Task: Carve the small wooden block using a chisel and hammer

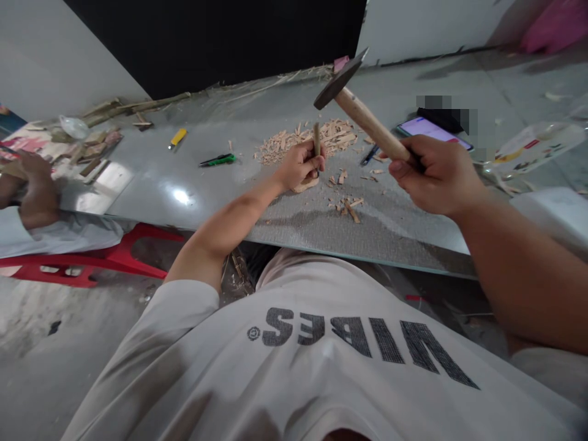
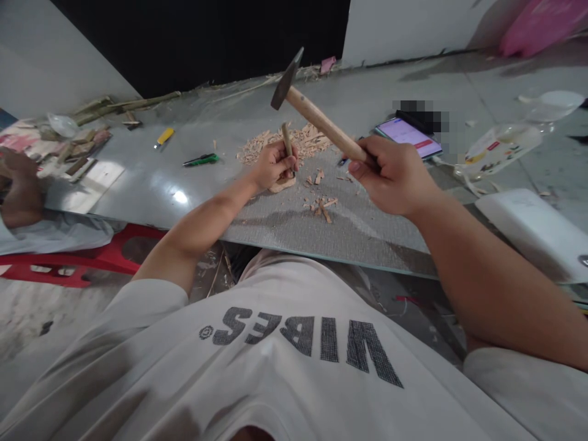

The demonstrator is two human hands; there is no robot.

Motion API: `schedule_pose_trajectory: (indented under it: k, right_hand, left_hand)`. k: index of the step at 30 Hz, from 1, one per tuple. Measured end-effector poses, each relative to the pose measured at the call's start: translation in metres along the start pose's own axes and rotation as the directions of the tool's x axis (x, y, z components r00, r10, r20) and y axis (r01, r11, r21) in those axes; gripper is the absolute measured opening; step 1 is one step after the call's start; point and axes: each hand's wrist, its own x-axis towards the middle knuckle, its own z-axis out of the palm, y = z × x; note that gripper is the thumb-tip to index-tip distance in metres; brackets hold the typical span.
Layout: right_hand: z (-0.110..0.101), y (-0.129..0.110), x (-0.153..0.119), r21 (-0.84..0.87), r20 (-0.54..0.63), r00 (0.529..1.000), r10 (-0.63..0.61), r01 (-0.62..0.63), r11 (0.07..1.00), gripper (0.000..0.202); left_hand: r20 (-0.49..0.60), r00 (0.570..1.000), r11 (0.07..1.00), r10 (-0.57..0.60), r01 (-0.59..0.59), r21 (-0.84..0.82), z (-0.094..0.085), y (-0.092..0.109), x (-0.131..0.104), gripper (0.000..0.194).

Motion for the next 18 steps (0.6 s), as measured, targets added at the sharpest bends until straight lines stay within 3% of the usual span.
schedule_pose_trajectory:
  k: [11, 18]
  right_hand:
    - [0.0019, -0.0001, 0.0006, -0.028, -0.012, 1.0, -0.001, 0.0, 1.0, 0.043]
    - [0.0035, -0.002, -0.0011, -0.028, -0.027, 0.999, 0.024, -0.025, 0.999, 0.041]
  left_hand:
    - [0.048, 0.999, 0.999, 0.003, -0.005, 0.039, 0.0006, 0.0068, -0.0015, 0.041]
    - [0.058, 0.998, 1.0, 0.02, -0.021, 0.019, 0.0001, 0.001, -0.0018, 0.034]
